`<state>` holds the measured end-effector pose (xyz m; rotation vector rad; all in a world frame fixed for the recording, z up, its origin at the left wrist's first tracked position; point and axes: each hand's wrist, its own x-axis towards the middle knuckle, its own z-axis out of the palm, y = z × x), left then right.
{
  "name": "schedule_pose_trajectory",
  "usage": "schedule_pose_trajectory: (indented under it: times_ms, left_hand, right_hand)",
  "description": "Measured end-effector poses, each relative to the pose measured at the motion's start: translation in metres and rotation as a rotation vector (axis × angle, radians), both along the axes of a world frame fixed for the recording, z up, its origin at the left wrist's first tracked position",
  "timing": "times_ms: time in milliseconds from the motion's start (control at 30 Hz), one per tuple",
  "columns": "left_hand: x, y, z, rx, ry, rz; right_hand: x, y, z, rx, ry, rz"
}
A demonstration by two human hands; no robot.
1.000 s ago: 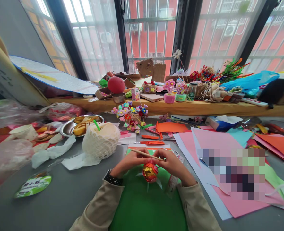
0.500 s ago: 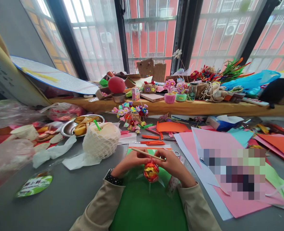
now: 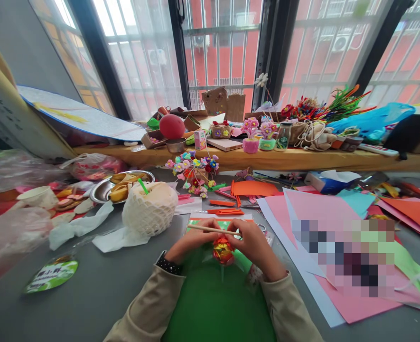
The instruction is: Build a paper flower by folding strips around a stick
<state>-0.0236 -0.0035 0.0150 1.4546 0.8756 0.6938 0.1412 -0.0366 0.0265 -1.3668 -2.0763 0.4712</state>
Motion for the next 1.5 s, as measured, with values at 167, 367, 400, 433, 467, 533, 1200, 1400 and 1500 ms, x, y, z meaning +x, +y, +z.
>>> schedule_pose_trajectory:
  times_ms: [167,367,400,433,467,533,1200,1400,1500]
  left_hand:
    - [0.002,-0.002,0.003,-0.092,-0.167,-0.023]
    - [0.004,-0.007,0.009,-0.093,-0.275,-0.107]
    - [0.004,-0.008,0.01,-0.094,-0.268,-0.1]
    - [0.004,-0.009,0.01,-0.096,-0.259,-0.094]
    - [0.005,-0.01,0.011,-0.096,-0.246,-0.093]
    - [0.005,-0.011,0.013,-0.093,-0.212,-0.093]
    - [0.008,-0.01,0.007,0.237,0.08,-0.01]
    - [0.007,-0.007,0.004,0.373,0.187,0.039]
    - [0.008,-0.008,0.006,0.365,0.176,0.047]
  right_hand:
    - [0.002,0.002,-0.004,0.075,0.054,-0.113]
    - [0.001,0.003,-0.007,0.229,0.09,-0.247]
    - [0.001,0.003,-0.007,0.254,0.087,-0.268]
    - [0.001,0.003,-0.007,0.271,0.084,-0.284]
    - [0.001,0.003,-0.007,0.281,0.081,-0.295]
    - [0.001,0.003,-0.007,0.278,0.081,-0.293]
    - [0.011,0.005,-0.001,0.093,0.087,-0.078]
    - [0.01,0.006,-0.004,0.09,0.098,-0.09]
    - [0.008,0.006,-0.006,0.131,0.055,-0.09]
